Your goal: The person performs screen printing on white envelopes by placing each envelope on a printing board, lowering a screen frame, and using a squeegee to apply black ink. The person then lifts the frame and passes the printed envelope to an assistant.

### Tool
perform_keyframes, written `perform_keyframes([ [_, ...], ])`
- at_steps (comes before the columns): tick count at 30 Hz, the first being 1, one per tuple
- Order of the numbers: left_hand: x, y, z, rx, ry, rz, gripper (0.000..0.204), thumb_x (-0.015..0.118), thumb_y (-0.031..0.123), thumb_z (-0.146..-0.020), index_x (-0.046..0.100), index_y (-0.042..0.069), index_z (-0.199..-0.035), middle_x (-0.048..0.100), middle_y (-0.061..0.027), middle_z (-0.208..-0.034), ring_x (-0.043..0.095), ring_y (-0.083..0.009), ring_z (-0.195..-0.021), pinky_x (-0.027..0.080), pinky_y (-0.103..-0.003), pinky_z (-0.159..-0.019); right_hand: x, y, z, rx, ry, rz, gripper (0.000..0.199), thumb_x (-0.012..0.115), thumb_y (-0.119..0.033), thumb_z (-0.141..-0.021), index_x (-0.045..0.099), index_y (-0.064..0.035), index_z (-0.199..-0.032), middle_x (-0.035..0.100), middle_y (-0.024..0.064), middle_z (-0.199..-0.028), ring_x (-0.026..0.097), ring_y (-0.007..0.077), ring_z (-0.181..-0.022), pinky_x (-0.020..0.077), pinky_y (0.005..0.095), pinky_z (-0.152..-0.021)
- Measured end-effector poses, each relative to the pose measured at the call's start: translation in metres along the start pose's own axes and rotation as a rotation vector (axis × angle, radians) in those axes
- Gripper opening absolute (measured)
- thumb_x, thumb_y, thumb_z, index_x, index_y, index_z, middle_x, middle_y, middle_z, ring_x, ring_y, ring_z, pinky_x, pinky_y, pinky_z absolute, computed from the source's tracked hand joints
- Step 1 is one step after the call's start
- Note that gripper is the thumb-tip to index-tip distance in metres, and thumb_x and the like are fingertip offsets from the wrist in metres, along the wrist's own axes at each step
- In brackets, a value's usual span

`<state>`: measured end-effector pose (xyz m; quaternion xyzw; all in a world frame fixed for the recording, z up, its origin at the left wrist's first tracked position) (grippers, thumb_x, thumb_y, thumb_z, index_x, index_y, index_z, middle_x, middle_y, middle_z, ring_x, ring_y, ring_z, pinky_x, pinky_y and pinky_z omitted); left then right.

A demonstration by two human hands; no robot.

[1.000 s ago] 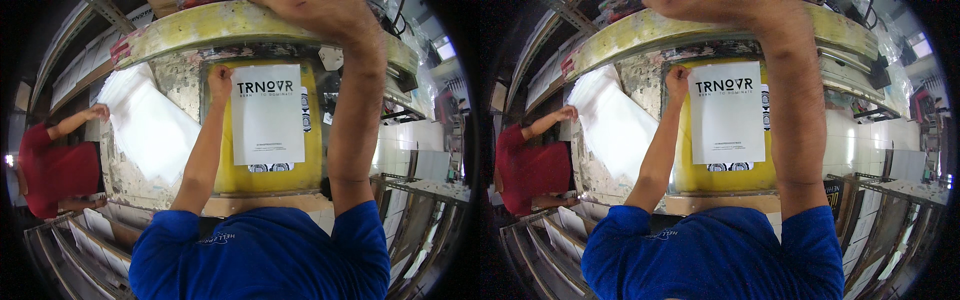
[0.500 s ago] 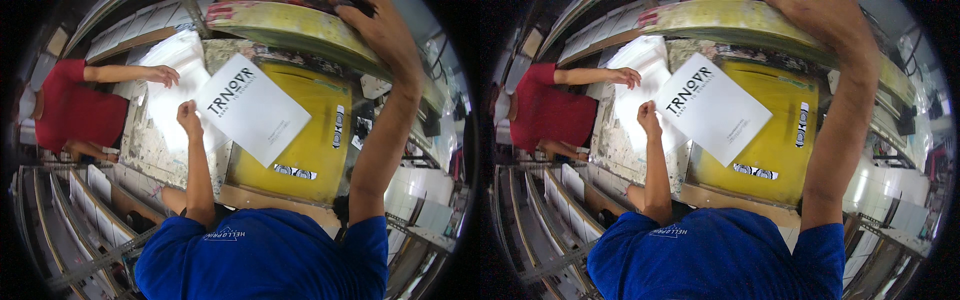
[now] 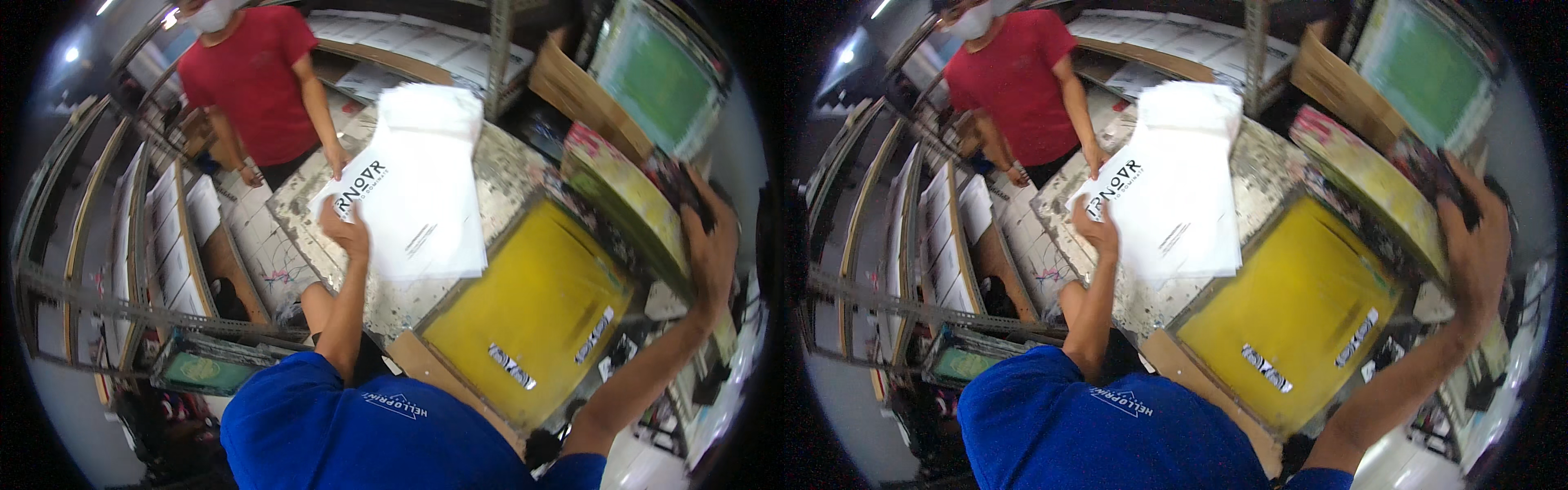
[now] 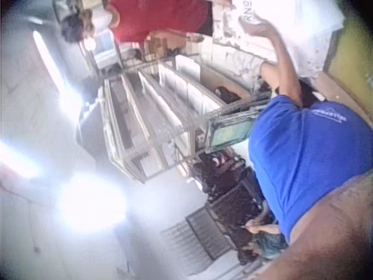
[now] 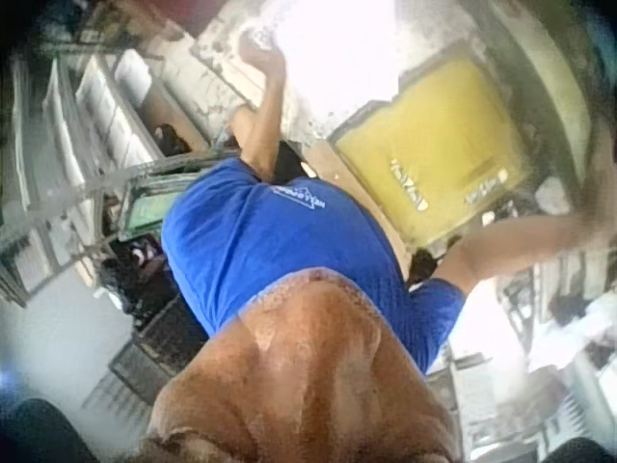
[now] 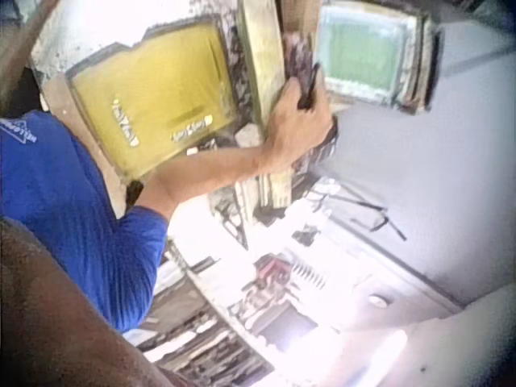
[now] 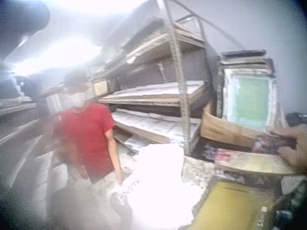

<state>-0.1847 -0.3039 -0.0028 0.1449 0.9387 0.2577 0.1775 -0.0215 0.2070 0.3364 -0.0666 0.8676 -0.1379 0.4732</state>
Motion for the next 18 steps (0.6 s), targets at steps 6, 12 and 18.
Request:
perform_keyframes([
  [6,-0.013,0.115,0.071,0.243,-0.698,0.229,0.036,0.081,0.029,-0.081,0.073,0.011,-0.112,0.066,-0.009,-0.122,0.056,-0.0328,-0.118,0.042,-0.045,-0.096,0.002,0.001,-0.003,0.007,-0.009,-0.059,0.048,0.06,-0.014,-0.087,0.067,-0.0094,-0.135,0.066,0.0206,-0.13,0.062,0.0259,-0.119,0.042,0.0355,-0.108],
  [12,0.005,0.093,0.148,0.174,-0.906,0.15,0.025,0.084,0.027,-0.076,0.079,0.013,-0.097,0.066,-0.0069,-0.122,0.057,-0.0315,-0.113,0.043,-0.046,-0.093,0.008,0.005,-0.01,0.151,-0.058,-0.236,0.045,0.065,-0.02,-0.088,0.069,-0.0124,-0.132,0.069,0.0169,-0.122,0.064,0.0243,-0.113,0.0433,0.0335,-0.105],
  [18,0.01,0.121,0.153,0.161,-0.861,0.206,0.015,0.085,0.026,-0.072,0.079,0.014,-0.079,0.064,-0.006,-0.123,0.053,-0.0314,-0.118,0.04,-0.048,-0.093,0.004,0.011,-0.006,0.064,-0.008,-0.233,0.043,0.065,-0.024,-0.09,0.069,-0.014,-0.132,0.072,0.014,-0.115,0.066,0.0225,-0.103,0.0466,0.032,-0.097],
])
Point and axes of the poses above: each hand's wrist, its own z-axis away from the middle knuckle, its own x-axis out of the palm, y = z × x, the point moved 1 cm from there along -z, towards the middle knuckle
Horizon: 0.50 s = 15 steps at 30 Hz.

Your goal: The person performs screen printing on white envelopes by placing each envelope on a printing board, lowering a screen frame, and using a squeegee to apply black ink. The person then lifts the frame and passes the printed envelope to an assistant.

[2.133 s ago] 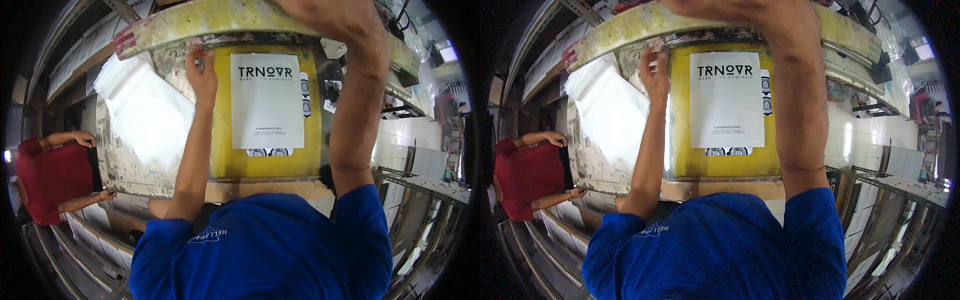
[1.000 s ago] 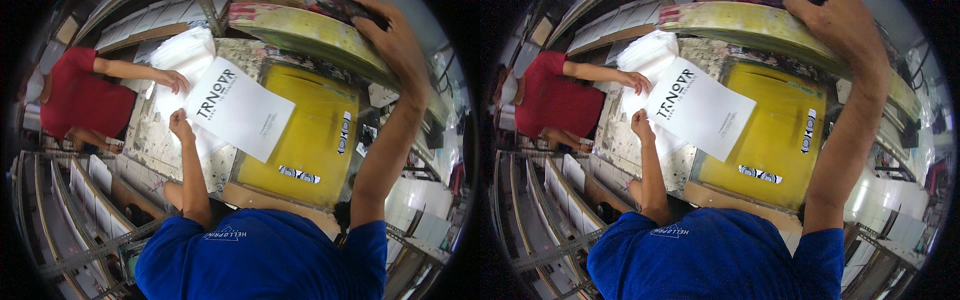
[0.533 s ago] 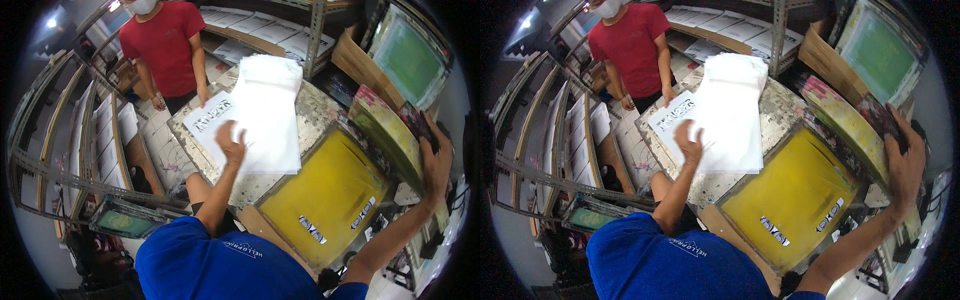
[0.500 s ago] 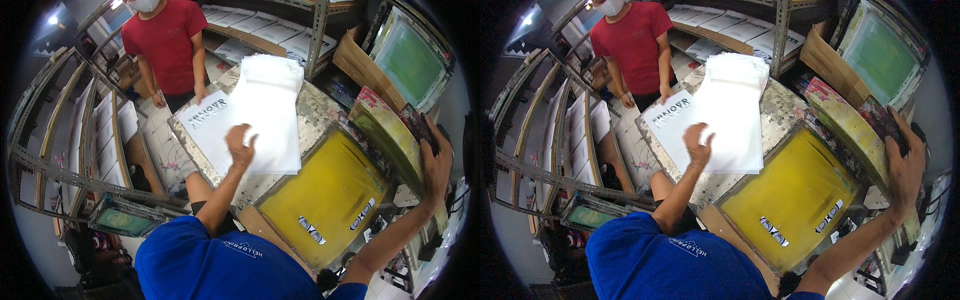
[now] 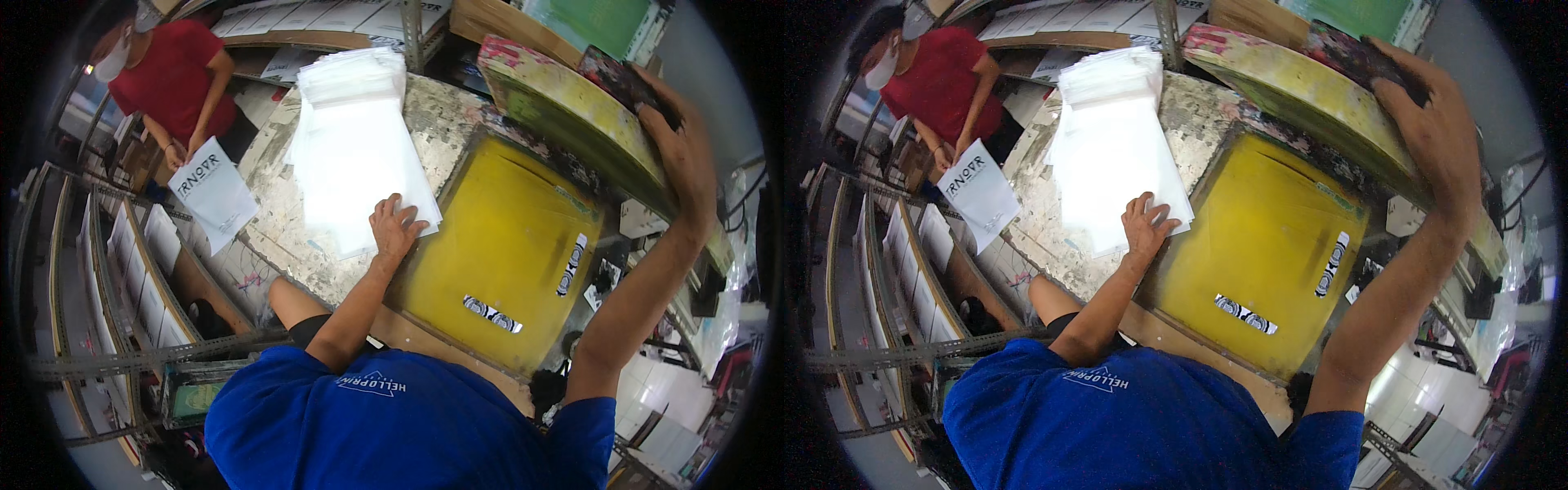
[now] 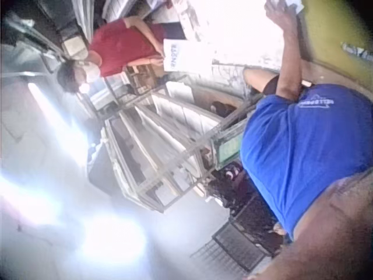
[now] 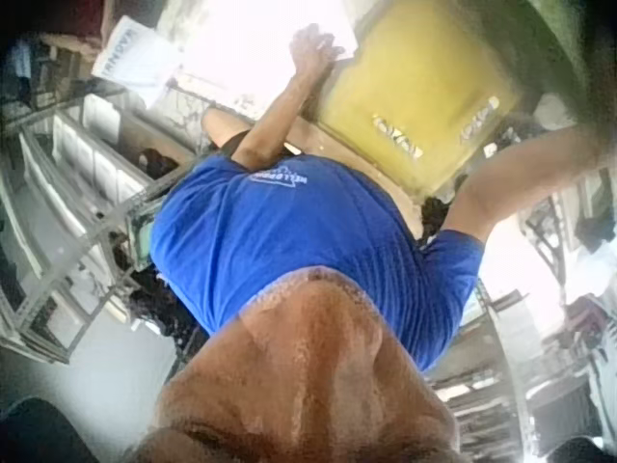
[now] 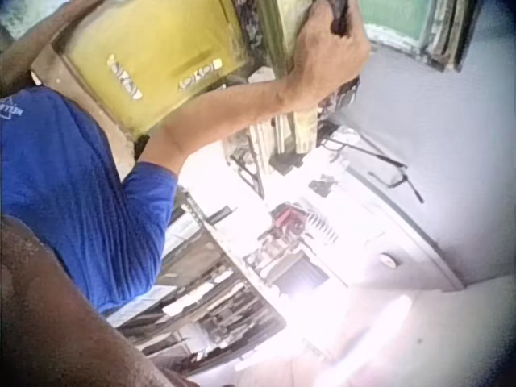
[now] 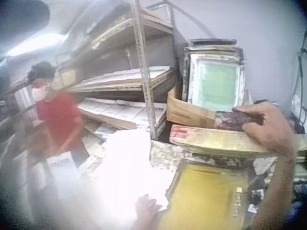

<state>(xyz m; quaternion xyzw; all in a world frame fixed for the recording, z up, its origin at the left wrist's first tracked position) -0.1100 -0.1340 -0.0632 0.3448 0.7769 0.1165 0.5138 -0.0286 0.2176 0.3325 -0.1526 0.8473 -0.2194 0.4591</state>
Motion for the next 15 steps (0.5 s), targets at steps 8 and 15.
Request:
perform_keyframes([
  [8,-0.01,-0.066,-0.027,0.055,-0.027,0.077,0.014,0.084,0.019,-0.071,0.079,0.02,-0.084,0.066,-0.0019,-0.12,0.055,-0.0284,-0.118,0.038,-0.047,-0.096,0.002,-0.009,0.002,0.01,-0.076,0.033,0.044,0.058,-0.017,-0.095,0.064,-0.007,-0.138,0.069,0.0134,-0.12,0.064,0.0163,-0.104,0.0456,0.0284,-0.1],
  [15,-0.025,-0.095,-0.024,0.02,-0.078,-0.113,0.028,0.083,0.033,-0.078,0.081,0.027,-0.106,0.059,-0.0047,-0.141,0.041,-0.0371,-0.141,0.023,-0.062,-0.111,0.004,-0.005,0.002,-0.006,-0.102,-0.008,0.043,0.057,-0.019,-0.096,0.064,-0.0112,-0.138,0.071,0.0127,-0.117,0.065,0.0157,-0.101,0.047,0.0288,-0.099],
])
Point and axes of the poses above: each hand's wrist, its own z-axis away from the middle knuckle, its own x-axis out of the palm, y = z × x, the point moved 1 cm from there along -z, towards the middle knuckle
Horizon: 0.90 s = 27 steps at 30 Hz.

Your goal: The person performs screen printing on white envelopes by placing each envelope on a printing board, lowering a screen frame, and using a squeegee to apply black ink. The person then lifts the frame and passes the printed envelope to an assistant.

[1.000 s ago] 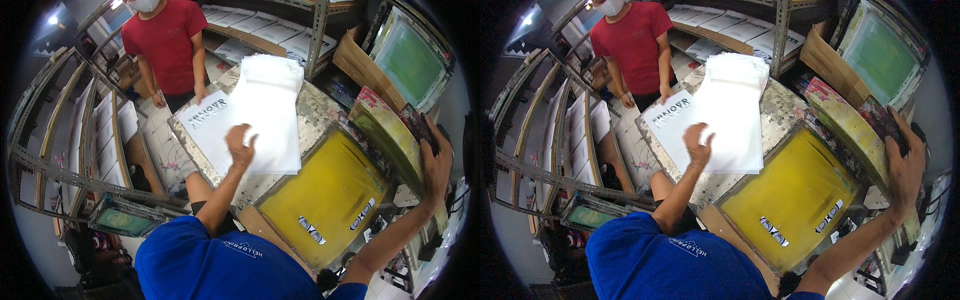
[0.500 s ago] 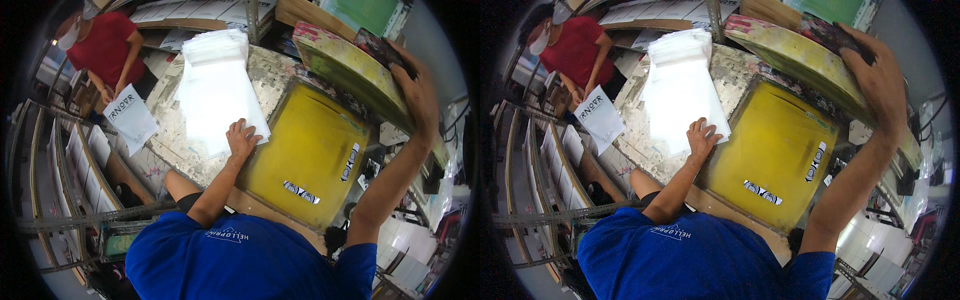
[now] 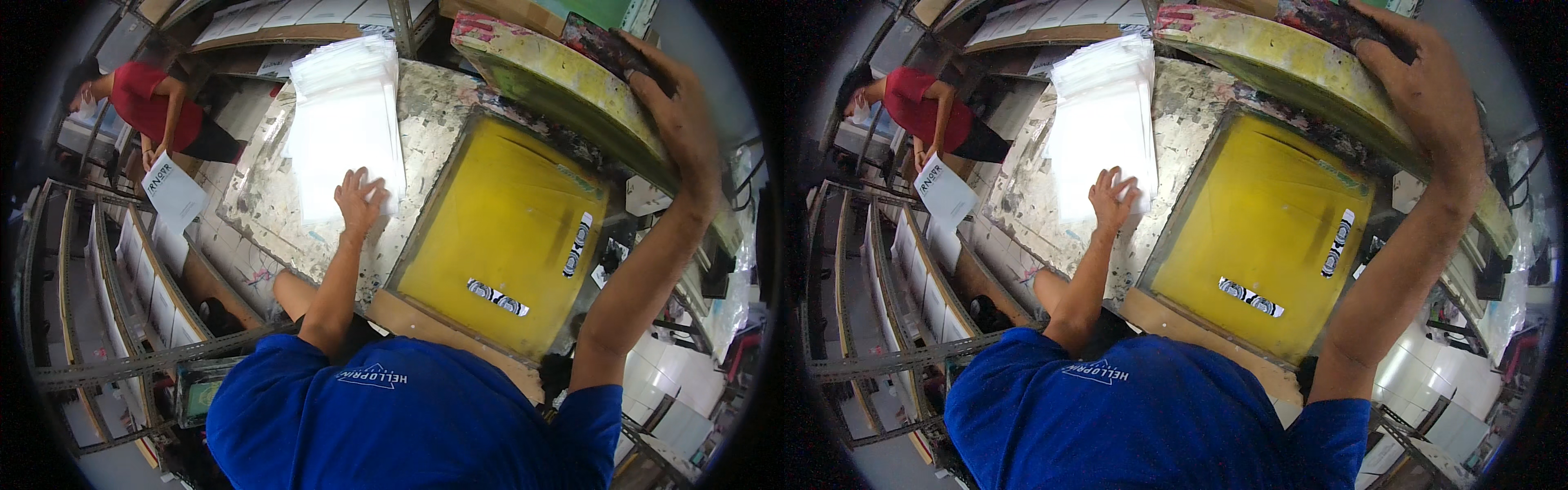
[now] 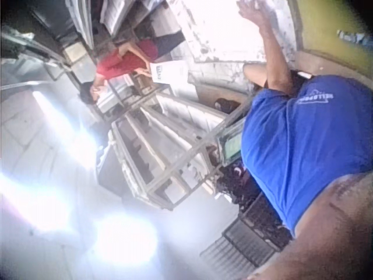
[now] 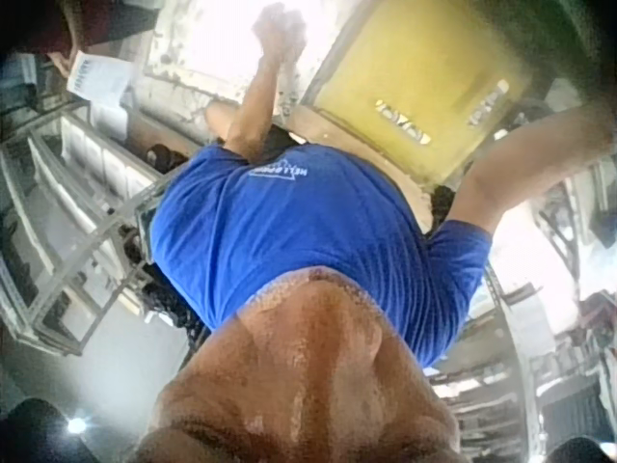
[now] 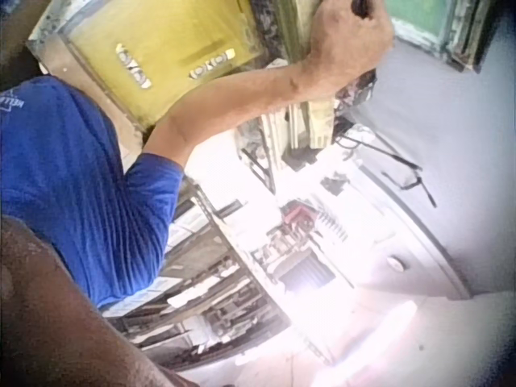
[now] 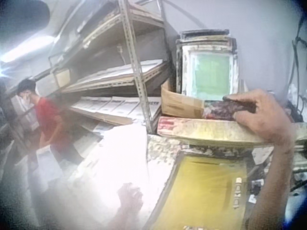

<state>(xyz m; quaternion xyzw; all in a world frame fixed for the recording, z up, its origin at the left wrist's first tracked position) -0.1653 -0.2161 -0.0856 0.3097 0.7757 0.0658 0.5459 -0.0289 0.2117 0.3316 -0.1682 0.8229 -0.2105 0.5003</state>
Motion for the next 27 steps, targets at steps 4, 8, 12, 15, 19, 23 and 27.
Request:
perform_keyframes([
  [4,0.004,0.01,0.013,-0.06,-0.026,0.026,0.019,0.084,0.034,-0.077,0.083,0.024,-0.093,0.06,-0.004,-0.141,0.039,-0.0374,-0.144,0.015,-0.068,-0.114,-0.001,-0.001,0.0,0.01,0.015,0.092,0.044,0.058,-0.02,-0.096,0.064,-0.0133,-0.138,0.071,0.0126,-0.116,0.066,0.0162,-0.101,0.0472,0.0294,-0.098],
  [8,0.009,0.009,0.004,-0.133,0.036,0.124,0.016,0.083,0.032,-0.08,0.081,0.018,-0.088,0.066,-0.0036,-0.132,0.043,-0.0354,-0.141,0.017,-0.068,-0.113,-0.006,-0.003,0.002,0.003,0.012,0.111,0.044,0.059,-0.02,-0.095,0.065,-0.0128,-0.137,0.072,0.0128,-0.116,0.066,0.0167,-0.102,0.0468,0.0295,-0.099],
  [12,0.001,-0.012,-0.011,-0.299,0.179,0.464,0.014,0.082,0.021,-0.081,0.079,0.008,-0.084,0.072,-0.0083,-0.119,0.055,-0.0339,-0.128,0.034,-0.053,-0.11,-0.001,-0.006,-0.003,-0.029,0.01,0.054,0.044,0.059,-0.019,-0.094,0.065,-0.0103,-0.137,0.072,0.0121,-0.114,0.065,0.0165,-0.101,0.0465,0.0287,-0.098],
  [15,-0.02,0.003,-0.036,-0.253,0.328,0.515,0.016,0.08,0.016,-0.083,0.077,0.0,-0.085,0.072,-0.0119,-0.116,0.062,-0.0327,-0.117,0.047,-0.042,-0.1,0.0,-0.002,-0.006,-0.024,-0.023,-0.004,0.044,0.059,-0.019,-0.094,0.065,-0.0087,-0.137,0.072,0.012,-0.113,0.065,0.016,-0.1,0.0465,0.0279,-0.097],
  [19,-0.06,0.079,-0.048,-0.225,0.106,0.547,0.017,0.079,0.017,-0.085,0.078,0.0,-0.086,0.068,-0.0119,-0.129,0.063,-0.0288,-0.117,0.049,-0.038,-0.097,-0.004,0.002,-0.002,-0.009,-0.012,-0.021,0.044,0.059,-0.02,-0.094,0.065,-0.0087,-0.137,0.072,0.0119,-0.113,0.065,0.0157,-0.1,0.0469,0.0273,-0.095],
  [23,-0.061,0.122,-0.003,-0.011,-0.466,0.327,0.038,0.072,0.042,-0.091,0.079,0.01,-0.111,0.046,-0.0171,-0.155,0.036,-0.0427,-0.146,0.036,-0.052,-0.116,-0.004,0.0,0.002,-0.006,0.036,0.013,0.044,0.061,-0.021,-0.094,0.066,-0.0091,-0.136,0.072,0.0116,-0.113,0.066,0.0163,-0.098,0.0481,0.028,-0.094],
  [27,-0.028,0.12,0.038,0.174,-0.549,-0.101,0.052,0.062,0.052,-0.095,0.064,0.022,-0.138,0.032,-0.0146,-0.163,0.022,-0.0463,-0.151,0.019,-0.069,-0.117,0.006,-0.057,0.012,-0.02,0.141,0.256,0.04,0.066,-0.019,-0.085,0.071,-0.0041,-0.122,0.074,0.0166,-0.107,0.07,0.0235,-0.093,0.0522,0.0323,-0.09],
])
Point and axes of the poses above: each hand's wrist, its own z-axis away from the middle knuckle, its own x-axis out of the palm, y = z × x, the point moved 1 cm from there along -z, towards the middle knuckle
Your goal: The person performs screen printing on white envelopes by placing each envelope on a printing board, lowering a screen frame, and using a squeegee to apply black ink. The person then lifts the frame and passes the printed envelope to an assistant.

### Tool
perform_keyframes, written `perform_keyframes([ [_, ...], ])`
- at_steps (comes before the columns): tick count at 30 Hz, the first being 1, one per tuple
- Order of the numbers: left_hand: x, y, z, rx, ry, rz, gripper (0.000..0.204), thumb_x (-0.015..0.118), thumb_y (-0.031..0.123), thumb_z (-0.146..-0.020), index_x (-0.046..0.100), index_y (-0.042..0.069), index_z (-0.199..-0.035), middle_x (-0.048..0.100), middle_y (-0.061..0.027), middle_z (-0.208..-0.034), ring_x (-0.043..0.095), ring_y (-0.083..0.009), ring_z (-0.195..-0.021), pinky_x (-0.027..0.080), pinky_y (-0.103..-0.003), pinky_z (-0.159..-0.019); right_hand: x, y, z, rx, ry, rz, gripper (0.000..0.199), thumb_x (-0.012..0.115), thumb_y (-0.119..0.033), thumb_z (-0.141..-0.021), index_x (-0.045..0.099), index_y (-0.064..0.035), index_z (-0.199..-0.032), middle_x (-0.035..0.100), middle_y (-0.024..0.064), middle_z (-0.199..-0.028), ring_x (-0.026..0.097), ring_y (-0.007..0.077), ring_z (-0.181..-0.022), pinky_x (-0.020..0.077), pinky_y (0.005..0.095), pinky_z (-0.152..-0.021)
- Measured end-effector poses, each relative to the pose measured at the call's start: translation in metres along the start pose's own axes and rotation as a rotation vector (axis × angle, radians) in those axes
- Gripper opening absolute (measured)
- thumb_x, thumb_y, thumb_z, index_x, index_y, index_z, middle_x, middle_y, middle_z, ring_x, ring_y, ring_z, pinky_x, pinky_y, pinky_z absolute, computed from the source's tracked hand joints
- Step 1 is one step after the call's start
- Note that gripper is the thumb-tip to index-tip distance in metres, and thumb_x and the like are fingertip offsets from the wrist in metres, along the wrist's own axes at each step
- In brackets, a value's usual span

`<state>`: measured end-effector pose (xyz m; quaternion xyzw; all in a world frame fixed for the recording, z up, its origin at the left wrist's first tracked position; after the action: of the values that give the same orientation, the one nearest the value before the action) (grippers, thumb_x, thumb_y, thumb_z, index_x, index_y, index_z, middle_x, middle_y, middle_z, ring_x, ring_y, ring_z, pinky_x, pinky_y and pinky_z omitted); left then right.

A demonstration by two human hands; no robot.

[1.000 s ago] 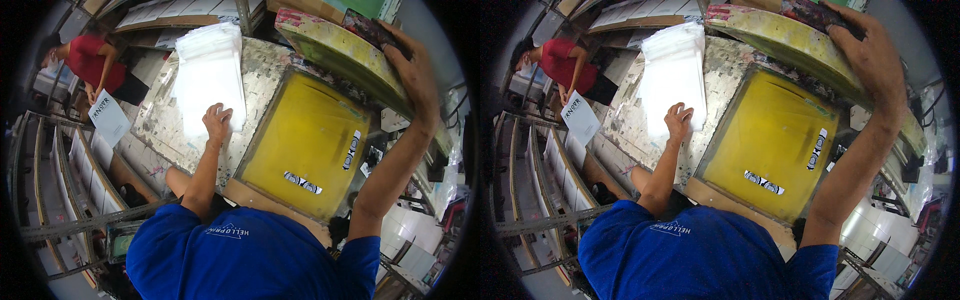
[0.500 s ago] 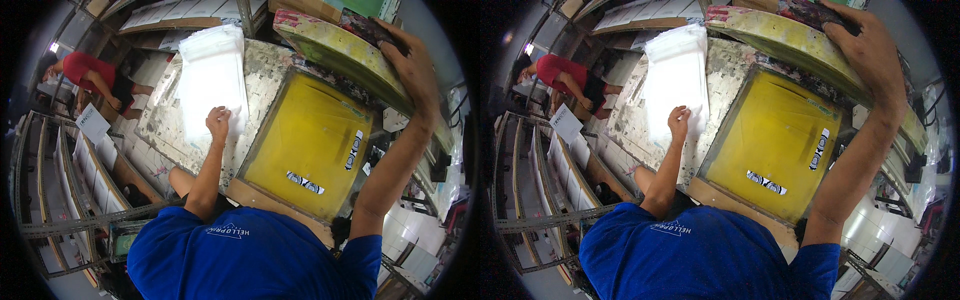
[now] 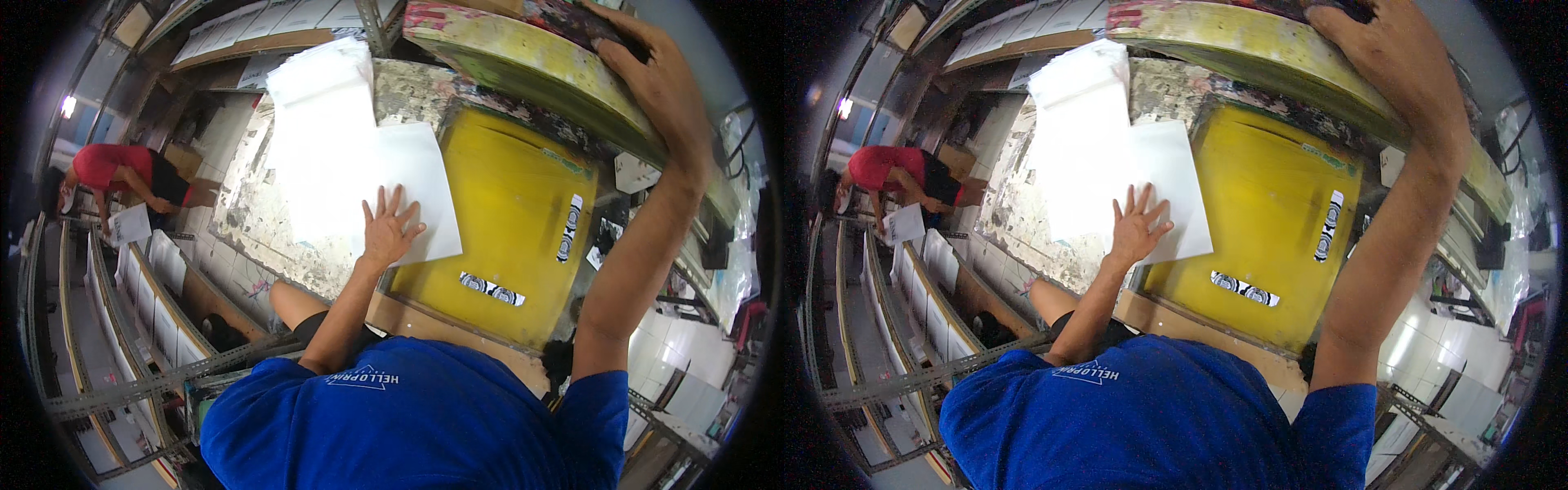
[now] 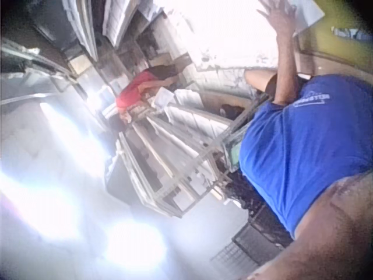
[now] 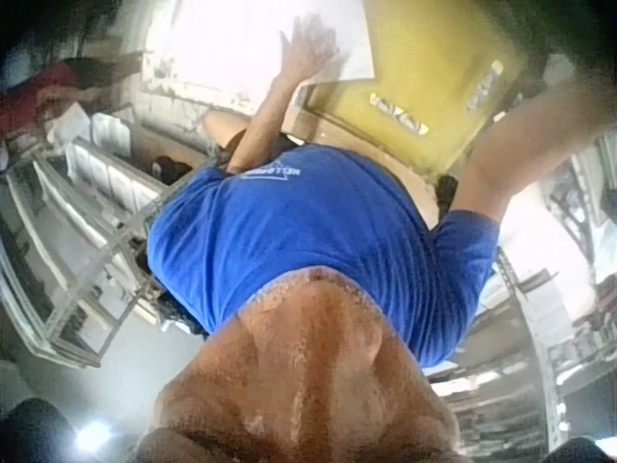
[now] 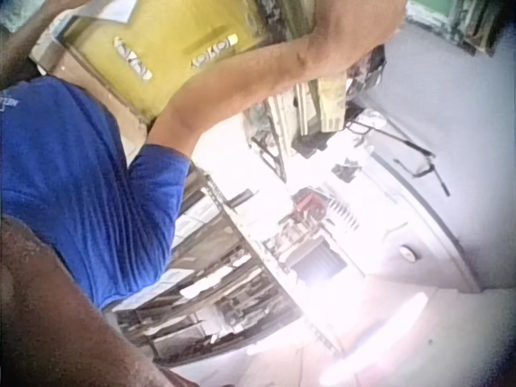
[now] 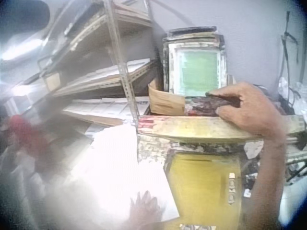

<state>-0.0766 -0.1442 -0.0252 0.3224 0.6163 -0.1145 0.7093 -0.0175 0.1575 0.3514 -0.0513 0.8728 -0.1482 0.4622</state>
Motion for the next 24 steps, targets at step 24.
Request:
perform_keyframes([
  [24,0.093,0.168,-0.065,0.714,-0.261,0.104,0.068,0.064,0.052,-0.091,0.049,0.023,-0.151,0.025,-0.0095,-0.167,0.01,-0.038,-0.156,0.002,-0.065,-0.123,0.0,0.041,-0.017,-0.108,-0.097,-0.233,0.038,0.062,-0.021,-0.088,0.073,0.0034,-0.114,0.077,0.018,-0.096,0.069,0.0219,-0.075,0.0556,0.032,-0.075],
])
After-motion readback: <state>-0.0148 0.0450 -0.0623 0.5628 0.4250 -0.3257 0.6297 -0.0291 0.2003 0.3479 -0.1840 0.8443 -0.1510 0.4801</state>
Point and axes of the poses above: each hand's wrist, its own z-axis away from the middle knuckle, its own x-axis out of the palm, y = z × x, the point moved 1 cm from there along -z, towards the middle knuckle
